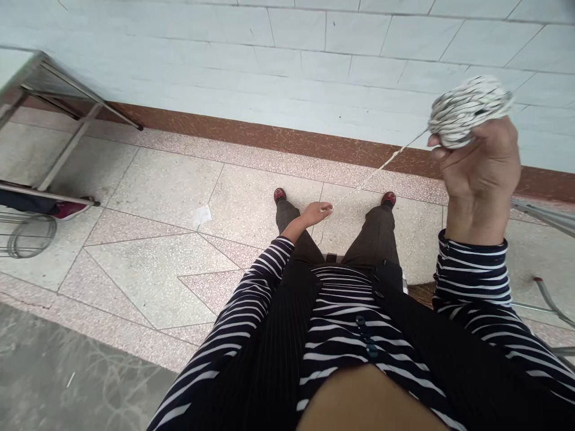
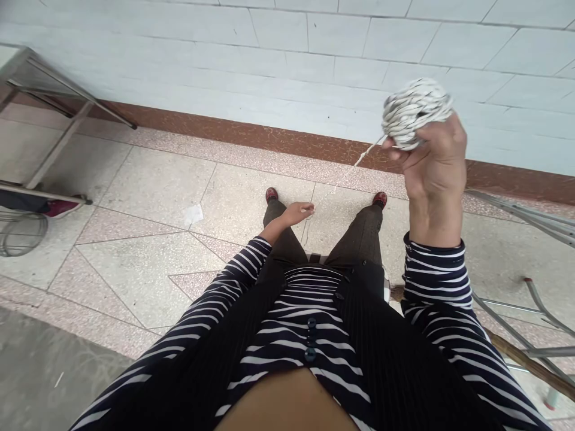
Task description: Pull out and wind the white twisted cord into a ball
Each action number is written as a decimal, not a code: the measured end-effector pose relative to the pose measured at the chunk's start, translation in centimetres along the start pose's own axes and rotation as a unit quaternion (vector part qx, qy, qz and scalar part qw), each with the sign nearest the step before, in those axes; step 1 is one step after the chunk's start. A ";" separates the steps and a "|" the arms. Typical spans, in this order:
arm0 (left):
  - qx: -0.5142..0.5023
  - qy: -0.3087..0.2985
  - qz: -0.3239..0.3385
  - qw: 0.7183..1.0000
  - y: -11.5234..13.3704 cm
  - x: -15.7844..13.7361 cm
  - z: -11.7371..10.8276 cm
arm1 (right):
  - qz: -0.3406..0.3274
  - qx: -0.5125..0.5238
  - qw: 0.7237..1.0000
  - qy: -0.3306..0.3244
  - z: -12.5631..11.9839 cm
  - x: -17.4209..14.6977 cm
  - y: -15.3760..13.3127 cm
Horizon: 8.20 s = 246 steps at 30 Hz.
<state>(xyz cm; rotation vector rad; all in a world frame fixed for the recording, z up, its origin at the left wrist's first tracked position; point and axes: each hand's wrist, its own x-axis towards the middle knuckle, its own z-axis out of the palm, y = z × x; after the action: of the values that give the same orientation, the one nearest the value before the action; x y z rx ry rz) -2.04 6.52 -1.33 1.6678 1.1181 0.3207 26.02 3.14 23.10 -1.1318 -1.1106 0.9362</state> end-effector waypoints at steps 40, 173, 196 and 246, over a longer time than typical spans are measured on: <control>-0.065 0.088 0.179 0.978 7.2 1.0 0.3 | 0.074 0.053 0.995 -0.038 3.7 -0.6 6.7; -0.107 0.020 0.186 0.976 10.4 0.6 4.0 | 0.015 -0.122 0.992 0.027 1.3 -1.4 8.4; 0.109 0.055 0.116 0.986 5.7 1.8 1.3 | 0.302 0.071 0.941 -0.133 1.1 -6.4 13.8; -0.014 0.004 0.088 0.996 4.2 3.1 0.0 | 0.345 0.101 0.921 -0.149 0.1 -4.1 10.8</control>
<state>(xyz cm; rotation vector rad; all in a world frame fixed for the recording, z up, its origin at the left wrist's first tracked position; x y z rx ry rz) 1.72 8.92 1.39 1.7454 0.9697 0.4540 24.80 1.34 11.71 -1.2551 -0.8179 1.7820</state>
